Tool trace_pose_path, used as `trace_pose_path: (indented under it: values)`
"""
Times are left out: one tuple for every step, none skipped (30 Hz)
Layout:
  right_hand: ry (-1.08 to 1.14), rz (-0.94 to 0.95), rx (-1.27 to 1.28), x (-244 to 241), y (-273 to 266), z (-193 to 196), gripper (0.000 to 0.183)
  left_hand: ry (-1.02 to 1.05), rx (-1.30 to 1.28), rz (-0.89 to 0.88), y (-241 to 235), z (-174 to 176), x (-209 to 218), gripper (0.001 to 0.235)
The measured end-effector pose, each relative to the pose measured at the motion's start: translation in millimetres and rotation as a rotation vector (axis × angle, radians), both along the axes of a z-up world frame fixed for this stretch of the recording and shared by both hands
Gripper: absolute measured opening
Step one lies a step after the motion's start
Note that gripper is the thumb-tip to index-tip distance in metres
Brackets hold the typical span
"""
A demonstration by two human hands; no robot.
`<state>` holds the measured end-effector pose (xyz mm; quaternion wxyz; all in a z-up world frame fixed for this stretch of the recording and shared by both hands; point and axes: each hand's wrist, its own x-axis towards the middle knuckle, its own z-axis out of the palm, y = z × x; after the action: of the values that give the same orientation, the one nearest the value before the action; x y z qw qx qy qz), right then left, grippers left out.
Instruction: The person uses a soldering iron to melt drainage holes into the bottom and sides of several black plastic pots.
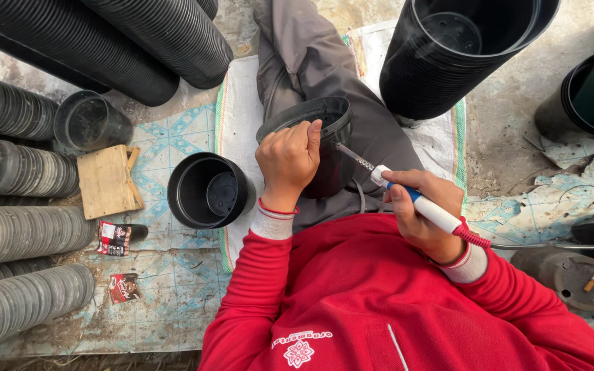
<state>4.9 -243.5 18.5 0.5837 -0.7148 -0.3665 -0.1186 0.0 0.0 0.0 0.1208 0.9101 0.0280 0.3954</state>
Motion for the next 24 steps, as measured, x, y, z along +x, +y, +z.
trace_pose_path:
  values:
    - [0.016,0.005,0.004,-0.4,0.6,-0.7,0.015,-0.008,0.005,-0.003,-0.4,-0.1,-0.5,0.046]
    - [0.031,0.01,0.007,-1.0,1.1,-1.3,0.015,-0.016,0.01,-0.006,-0.7,-0.2,-1.1,0.046]
    - [0.044,0.016,0.012,-0.7,1.6,-1.6,0.015,-0.027,0.015,-0.008,-0.4,-0.1,-1.1,0.047]
    - [0.032,0.01,0.003,-0.7,2.0,-1.7,0.015,-0.028,0.012,-0.01,-0.1,0.2,-1.1,0.046]
    - [0.021,0.003,-0.006,-1.1,2.4,-1.6,0.015,-0.028,0.008,-0.012,0.3,0.4,-1.3,0.046]
    - [0.009,-0.004,-0.015,-1.7,2.7,-1.4,0.014,-0.029,0.004,-0.014,0.3,0.6,-1.9,0.045]
    - [-0.005,-0.007,-0.017,-1.3,3.6,-1.2,0.014,-0.026,0.005,-0.01,0.4,1.1,-1.0,0.045]
    - [-0.02,-0.01,-0.02,-0.9,4.3,-0.9,0.014,-0.023,0.005,-0.006,0.0,1.3,-0.1,0.045]
    - [-0.031,-0.014,-0.024,-1.7,4.4,-0.7,0.013,-0.016,0.005,-0.003,-0.6,1.2,-0.5,0.045]
    - [-0.026,-0.013,-0.024,-1.9,4.4,-0.7,0.013,-0.016,0.003,-0.005,-0.7,1.0,-1.1,0.045]
    - [-0.022,-0.013,-0.024,-1.5,4.8,-0.8,0.013,-0.018,0.002,-0.007,-0.2,1.0,-0.9,0.045]
    - [-0.019,-0.013,-0.024,-1.0,5.2,-1.0,0.014,-0.02,0.002,-0.009,0.3,1.0,-0.6,0.045]
    - [-0.019,-0.012,-0.022,-0.7,5.2,-1.2,0.013,-0.02,-0.002,-0.01,0.5,1.0,-0.4,0.045]
    - [-0.02,-0.01,-0.019,-0.5,5.3,-1.5,0.013,-0.02,-0.005,-0.012,0.8,1.0,-0.3,0.045]
    - [-0.02,-0.008,-0.017,-0.6,5.3,-2.0,0.013,-0.019,-0.008,-0.013,0.9,0.8,-0.7,0.045]
    - [-0.007,-0.005,-0.014,-0.9,5.3,-2.5,0.013,-0.013,-0.01,-0.012,1.0,0.6,-0.8,0.045]
    - [0.006,-0.002,-0.011,-1.0,5.4,-2.9,0.013,-0.009,-0.011,-0.011,1.3,0.7,-0.6,0.045]
    - [0.019,0.001,-0.007,-1.2,5.5,-3.2,0.013,-0.004,-0.012,-0.011,1.5,0.9,-0.6,0.045]
    - [0.02,0.001,-0.01,-0.9,5.6,-3.5,0.013,-0.006,-0.01,-0.012,1.3,1.1,-0.4,0.045]
    - [0.021,0.0,-0.013,-0.7,5.6,-3.6,0.013,-0.007,-0.009,-0.012,0.9,1.4,-0.5,0.046]
    - [0.022,-0.001,-0.016,-0.3,5.5,-3.7,0.013,-0.008,-0.008,-0.014,0.5,1.9,-0.5,0.046]
    - [0.004,0.001,-0.02,0.0,5.5,-3.8,0.012,-0.014,-0.01,-0.024,0.4,2.3,-0.7,0.046]
    - [-0.014,0.002,-0.025,0.3,5.4,-4.1,0.011,-0.02,-0.012,-0.034,0.3,2.6,-1.4,0.046]
    - [-0.032,0.003,-0.029,0.8,5.3,-4.4,0.01,-0.026,-0.015,-0.044,0.3,2.9,-1.7,0.045]
